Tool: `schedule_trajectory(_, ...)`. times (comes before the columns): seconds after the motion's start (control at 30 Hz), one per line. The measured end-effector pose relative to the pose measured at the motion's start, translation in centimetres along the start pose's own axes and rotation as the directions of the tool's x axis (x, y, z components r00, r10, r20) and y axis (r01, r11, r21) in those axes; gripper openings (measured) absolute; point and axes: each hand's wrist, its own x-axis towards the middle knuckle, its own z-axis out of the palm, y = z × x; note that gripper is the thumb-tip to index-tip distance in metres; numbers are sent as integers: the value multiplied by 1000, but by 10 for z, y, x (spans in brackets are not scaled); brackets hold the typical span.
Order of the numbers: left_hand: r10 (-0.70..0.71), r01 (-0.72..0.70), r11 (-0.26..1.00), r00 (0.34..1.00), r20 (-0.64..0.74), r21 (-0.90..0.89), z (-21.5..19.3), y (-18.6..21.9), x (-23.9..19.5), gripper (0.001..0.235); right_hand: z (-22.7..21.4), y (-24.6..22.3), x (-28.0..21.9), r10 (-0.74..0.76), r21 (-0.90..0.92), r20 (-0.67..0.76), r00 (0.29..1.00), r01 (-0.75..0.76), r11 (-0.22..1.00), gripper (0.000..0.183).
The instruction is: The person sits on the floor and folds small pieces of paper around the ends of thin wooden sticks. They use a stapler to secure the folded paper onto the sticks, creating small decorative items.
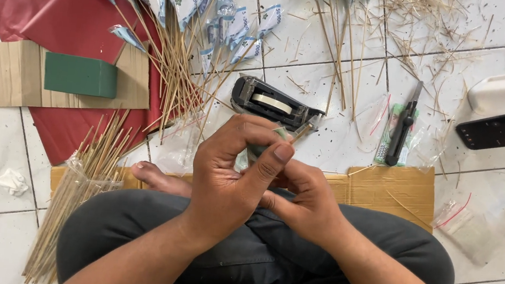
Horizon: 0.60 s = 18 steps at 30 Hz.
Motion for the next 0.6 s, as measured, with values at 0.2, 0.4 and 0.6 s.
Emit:
schedule_trajectory(0.2, 40, -36, 999, 990, 134, -32, -3, 0, 1, 29, -7, 0, -3, -19, -8, -40, 999, 19, 1000, 11)
schedule_trajectory(0.4, 70, -67, 997, 980, 184, -25, -4, -11, 0, 43, -22, -2, -1, -104, -275, -128, 986, 65, 959, 6)
schedule_trajectory(0.6, -104, 139, 983, 961, 256, -119, -7, -2, 5, 87, -25, 3, -3, -158, -423, -174, 972, 71, 903, 12)
